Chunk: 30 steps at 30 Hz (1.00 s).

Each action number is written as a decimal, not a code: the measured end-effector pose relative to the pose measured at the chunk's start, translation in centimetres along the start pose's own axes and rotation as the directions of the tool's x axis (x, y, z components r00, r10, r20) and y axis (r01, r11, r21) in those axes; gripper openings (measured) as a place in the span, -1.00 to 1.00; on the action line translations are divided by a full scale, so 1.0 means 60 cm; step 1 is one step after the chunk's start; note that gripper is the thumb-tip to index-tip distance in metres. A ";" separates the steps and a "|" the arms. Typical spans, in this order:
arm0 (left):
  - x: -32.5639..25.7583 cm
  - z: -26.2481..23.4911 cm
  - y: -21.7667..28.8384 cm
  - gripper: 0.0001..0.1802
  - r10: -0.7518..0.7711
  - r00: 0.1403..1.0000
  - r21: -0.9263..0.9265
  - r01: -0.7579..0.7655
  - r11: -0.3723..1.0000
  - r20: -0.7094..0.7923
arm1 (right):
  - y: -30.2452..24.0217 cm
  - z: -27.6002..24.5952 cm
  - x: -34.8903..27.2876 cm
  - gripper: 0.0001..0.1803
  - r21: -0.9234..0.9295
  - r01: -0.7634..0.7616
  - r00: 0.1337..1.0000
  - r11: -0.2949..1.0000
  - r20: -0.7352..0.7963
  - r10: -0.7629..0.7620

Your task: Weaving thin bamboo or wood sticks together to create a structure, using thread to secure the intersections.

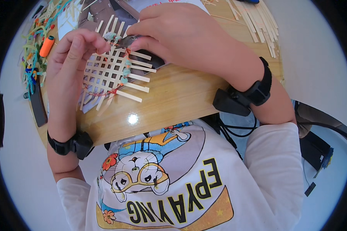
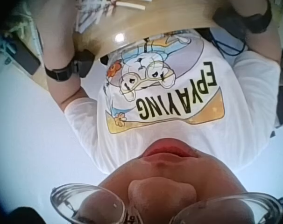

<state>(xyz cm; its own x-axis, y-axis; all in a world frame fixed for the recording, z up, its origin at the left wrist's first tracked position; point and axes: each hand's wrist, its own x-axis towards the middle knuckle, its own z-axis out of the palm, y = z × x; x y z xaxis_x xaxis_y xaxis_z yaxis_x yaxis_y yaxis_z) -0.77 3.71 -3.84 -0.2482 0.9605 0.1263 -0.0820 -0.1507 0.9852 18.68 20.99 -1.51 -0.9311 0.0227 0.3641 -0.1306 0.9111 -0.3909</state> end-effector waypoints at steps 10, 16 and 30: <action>-0.002 -0.007 -0.008 -0.71 0.014 1.000 0.027 -0.013 1.000 -0.008 | -0.004 -0.003 0.002 -0.75 0.026 -0.106 0.990 0.994 0.093 0.103; -0.002 -0.010 -0.008 -0.70 0.012 1.000 0.047 -0.012 0.999 0.010 | -0.005 -0.003 0.006 -0.76 0.066 -0.133 0.987 0.989 0.101 0.126; 0.012 -0.094 0.029 -0.68 0.237 0.947 0.415 -0.131 0.900 -0.217 | 0.040 -0.025 0.006 -0.64 0.063 -0.500 0.857 0.864 -0.107 0.504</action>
<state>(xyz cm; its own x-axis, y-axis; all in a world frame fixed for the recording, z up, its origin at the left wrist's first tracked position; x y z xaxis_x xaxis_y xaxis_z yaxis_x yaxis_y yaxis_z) -6.55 2.80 -2.67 -0.4637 0.8230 0.3282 0.3590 -0.1641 0.9188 18.55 23.80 -1.05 -0.8274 0.5226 0.2056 0.3312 0.7497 -0.5730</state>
